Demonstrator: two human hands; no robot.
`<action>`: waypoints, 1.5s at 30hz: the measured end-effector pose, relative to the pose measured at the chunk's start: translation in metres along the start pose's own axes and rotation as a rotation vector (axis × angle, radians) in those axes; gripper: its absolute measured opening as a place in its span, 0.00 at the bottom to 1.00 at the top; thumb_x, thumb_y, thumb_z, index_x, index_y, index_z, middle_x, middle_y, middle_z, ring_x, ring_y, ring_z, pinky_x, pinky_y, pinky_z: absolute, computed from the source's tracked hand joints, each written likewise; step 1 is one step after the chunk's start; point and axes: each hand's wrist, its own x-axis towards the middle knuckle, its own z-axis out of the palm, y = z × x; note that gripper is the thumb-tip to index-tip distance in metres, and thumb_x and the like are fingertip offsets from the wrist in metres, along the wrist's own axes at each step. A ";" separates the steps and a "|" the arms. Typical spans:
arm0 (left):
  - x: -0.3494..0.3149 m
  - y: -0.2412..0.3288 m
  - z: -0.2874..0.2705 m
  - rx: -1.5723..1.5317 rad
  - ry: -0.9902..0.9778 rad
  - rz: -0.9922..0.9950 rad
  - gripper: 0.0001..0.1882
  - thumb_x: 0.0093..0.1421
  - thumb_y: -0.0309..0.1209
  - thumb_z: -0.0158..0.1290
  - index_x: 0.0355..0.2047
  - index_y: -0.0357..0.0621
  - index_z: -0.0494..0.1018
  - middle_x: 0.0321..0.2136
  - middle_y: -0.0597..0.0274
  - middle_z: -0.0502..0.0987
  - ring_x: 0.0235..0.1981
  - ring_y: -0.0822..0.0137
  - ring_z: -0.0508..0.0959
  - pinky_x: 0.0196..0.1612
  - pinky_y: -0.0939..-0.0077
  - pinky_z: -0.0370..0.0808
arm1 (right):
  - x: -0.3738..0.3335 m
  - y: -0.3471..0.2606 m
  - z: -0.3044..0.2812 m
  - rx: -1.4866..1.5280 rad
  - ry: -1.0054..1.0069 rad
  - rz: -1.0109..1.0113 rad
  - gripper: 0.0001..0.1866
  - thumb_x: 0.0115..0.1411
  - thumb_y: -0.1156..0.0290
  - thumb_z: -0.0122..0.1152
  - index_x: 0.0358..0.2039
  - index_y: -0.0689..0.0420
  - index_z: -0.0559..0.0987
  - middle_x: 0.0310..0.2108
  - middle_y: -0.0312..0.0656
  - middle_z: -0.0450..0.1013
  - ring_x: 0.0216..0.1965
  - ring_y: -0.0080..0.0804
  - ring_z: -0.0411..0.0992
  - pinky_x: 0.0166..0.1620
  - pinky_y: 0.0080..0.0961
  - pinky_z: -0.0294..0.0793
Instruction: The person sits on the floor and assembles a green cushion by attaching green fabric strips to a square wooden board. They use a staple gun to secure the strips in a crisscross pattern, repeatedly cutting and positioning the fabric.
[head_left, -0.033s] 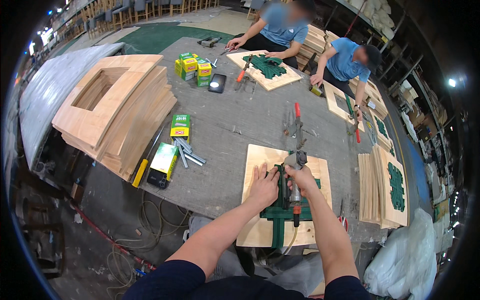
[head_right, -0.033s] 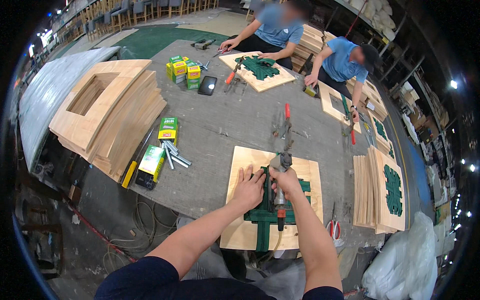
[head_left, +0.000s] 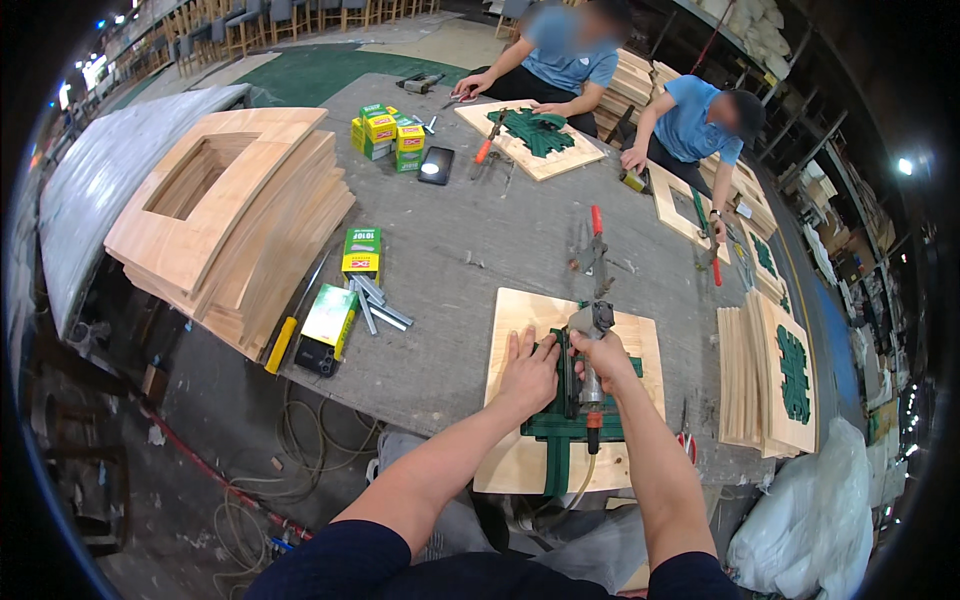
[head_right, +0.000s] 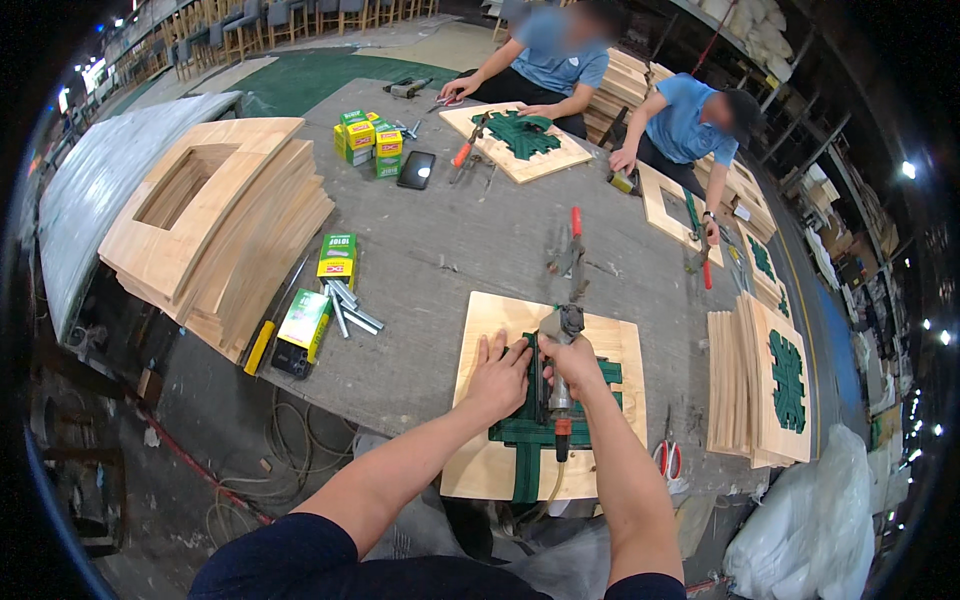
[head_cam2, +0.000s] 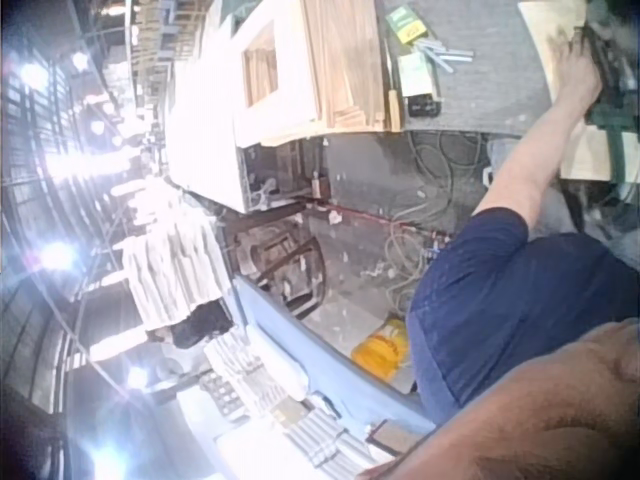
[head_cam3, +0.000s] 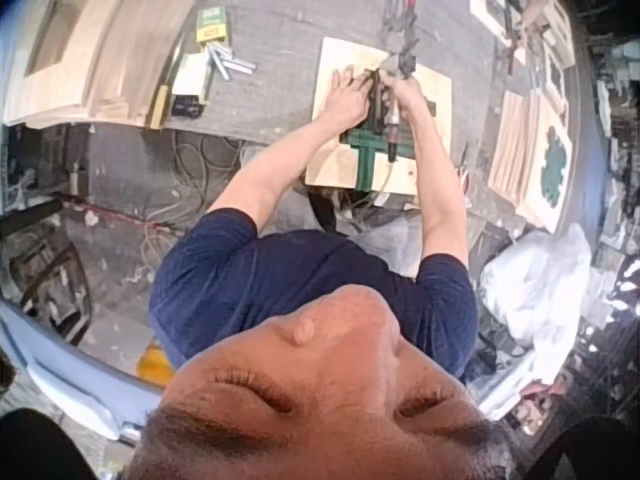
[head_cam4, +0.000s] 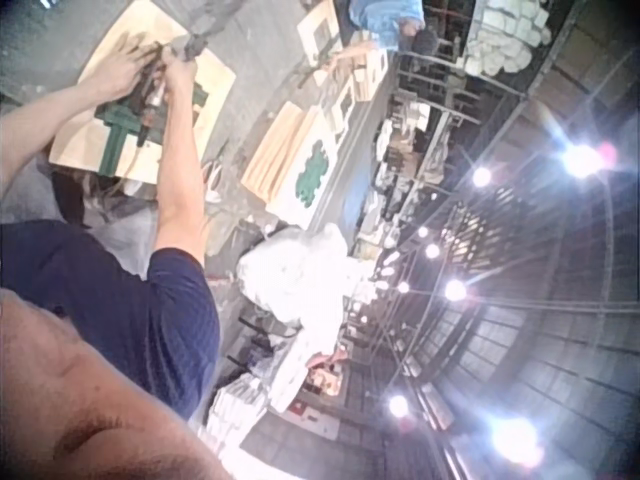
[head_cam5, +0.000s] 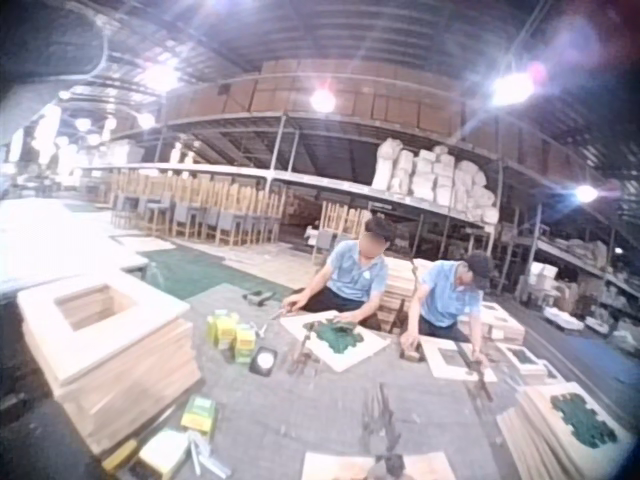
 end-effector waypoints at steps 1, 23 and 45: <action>-0.001 0.000 -0.001 -0.017 0.007 -0.001 0.27 0.64 0.35 0.52 0.63 0.41 0.72 0.67 0.55 0.67 0.73 0.41 0.55 0.74 0.34 0.44 | 0.001 0.000 0.001 -0.002 -0.009 -0.009 0.12 0.64 0.64 0.68 0.39 0.58 0.78 0.24 0.35 0.73 0.17 0.24 0.69 0.19 0.28 0.69; 0.002 -0.009 -0.004 -0.232 0.148 -0.072 0.13 0.59 0.26 0.53 0.43 0.32 0.78 0.51 0.46 0.76 0.64 0.42 0.66 0.74 0.45 0.53 | -0.002 0.000 0.009 -0.060 -0.048 0.004 0.10 0.64 0.65 0.68 0.39 0.56 0.79 0.25 0.34 0.73 0.17 0.24 0.69 0.19 0.26 0.69; -0.152 0.052 -0.041 -1.107 -0.387 -0.155 0.15 0.74 0.35 0.48 0.46 0.37 0.80 0.39 0.65 0.83 0.42 0.74 0.79 0.50 0.74 0.76 | 0.012 0.057 -0.094 0.267 0.021 0.067 0.18 0.64 0.59 0.70 0.46 0.57 0.78 0.33 0.38 0.73 0.24 0.31 0.74 0.23 0.30 0.77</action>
